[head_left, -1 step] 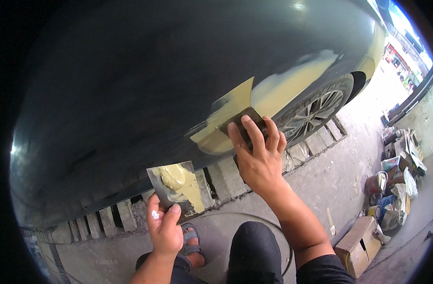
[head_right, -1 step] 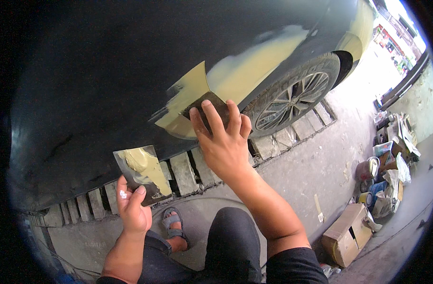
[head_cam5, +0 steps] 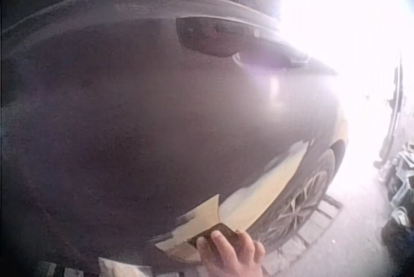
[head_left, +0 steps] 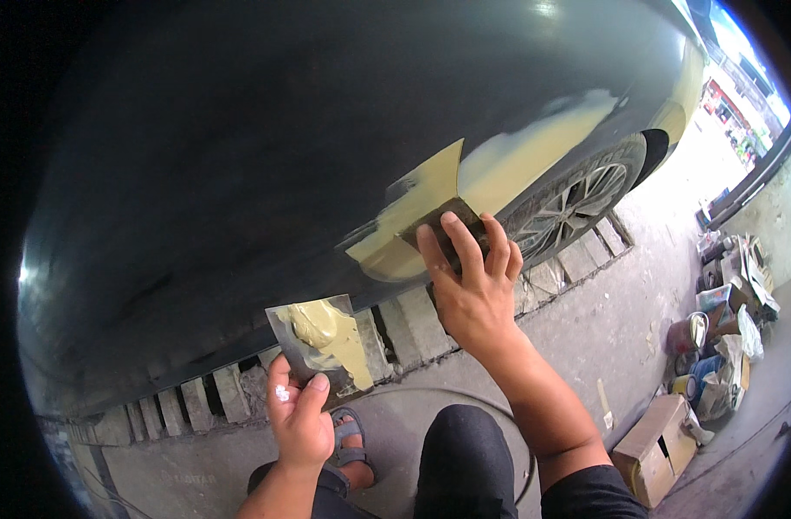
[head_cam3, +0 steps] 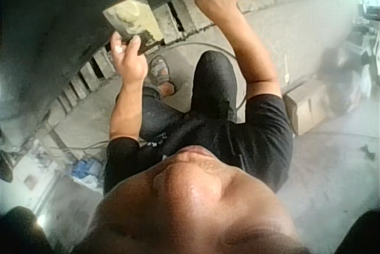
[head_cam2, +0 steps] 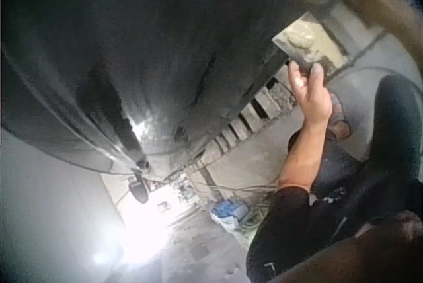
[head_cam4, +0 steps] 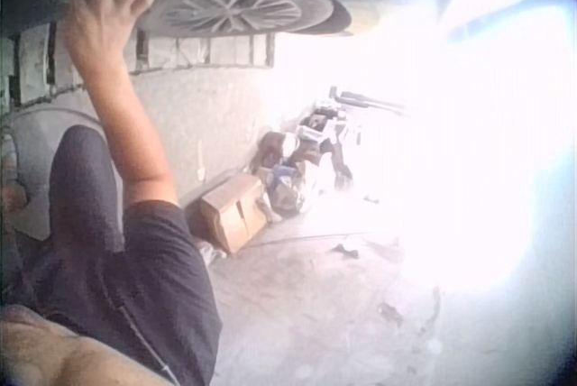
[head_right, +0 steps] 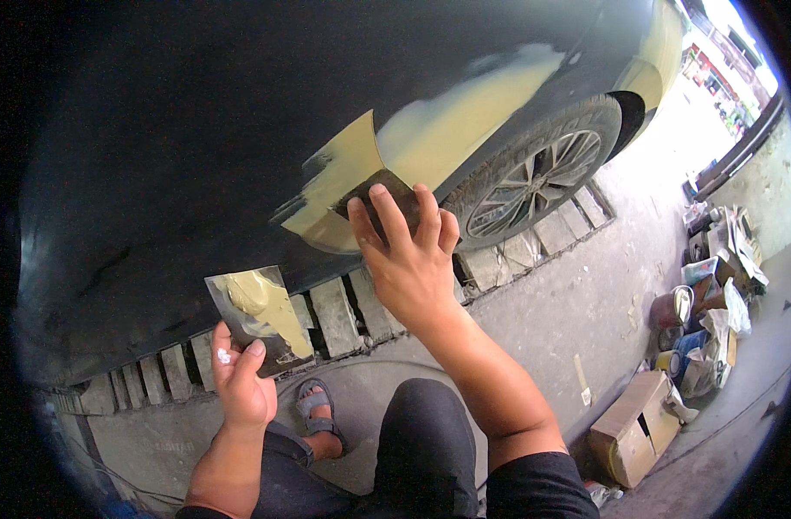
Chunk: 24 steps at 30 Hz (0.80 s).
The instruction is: The person applies body filler to the rear panel of a car using a spreader and sands the filler smooth using a sanding block.
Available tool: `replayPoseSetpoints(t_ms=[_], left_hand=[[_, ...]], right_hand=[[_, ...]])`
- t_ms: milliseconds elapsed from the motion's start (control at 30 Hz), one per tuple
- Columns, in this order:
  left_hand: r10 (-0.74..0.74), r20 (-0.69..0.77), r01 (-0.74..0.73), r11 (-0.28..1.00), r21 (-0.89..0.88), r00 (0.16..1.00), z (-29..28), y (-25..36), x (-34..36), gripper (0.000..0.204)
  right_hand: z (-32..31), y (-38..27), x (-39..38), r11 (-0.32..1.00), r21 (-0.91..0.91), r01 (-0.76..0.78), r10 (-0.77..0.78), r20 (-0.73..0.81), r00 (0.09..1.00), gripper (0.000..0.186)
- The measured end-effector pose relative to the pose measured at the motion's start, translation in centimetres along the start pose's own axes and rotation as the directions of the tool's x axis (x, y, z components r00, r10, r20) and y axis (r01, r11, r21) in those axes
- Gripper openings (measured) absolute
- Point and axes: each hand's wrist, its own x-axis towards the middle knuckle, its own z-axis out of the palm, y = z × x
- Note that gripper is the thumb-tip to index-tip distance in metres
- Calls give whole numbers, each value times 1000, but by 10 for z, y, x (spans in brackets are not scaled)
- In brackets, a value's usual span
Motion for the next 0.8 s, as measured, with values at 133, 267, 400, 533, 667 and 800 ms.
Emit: replayPoseSetpoints(t_ms=[133, 267, 400, 533, 667, 800], left_hand=[[-19, -43, 18, 999, -33, 999, 8, 4, -1, 42], [-17, -12, 17, 1000, -17, 1000, 4, 4, -3, 44], [-7, 12, 7, 1000, 3, 1000, 1, 2, -5, 47], [-26, 17, 26, 1000, 0, 1000, 2, 6, -6, 46], [-22, 4, 22, 1000, 8, 1000, 1, 6, -6, 46], [-17, 6, 17, 999, 27, 1000, -2, 7, -7, 46]], right_hand=[[15, 5, -13, 1000, -18, -1, 1, -13, 1000, 49], [26, 10, -24, 999, -37, -2, 2, -4, 1000, 47], [37, 16, -37, 999, -47, -7, 8, 13, 1000, 48], [46, 23, -45, 999, -45, 12, -12, -10, 1000, 48], [54, 31, -54, 995, -85, 45, -45, 6, 999, 47], [56, 38, -60, 993, -91, 72, -71, 15, 997, 49]])
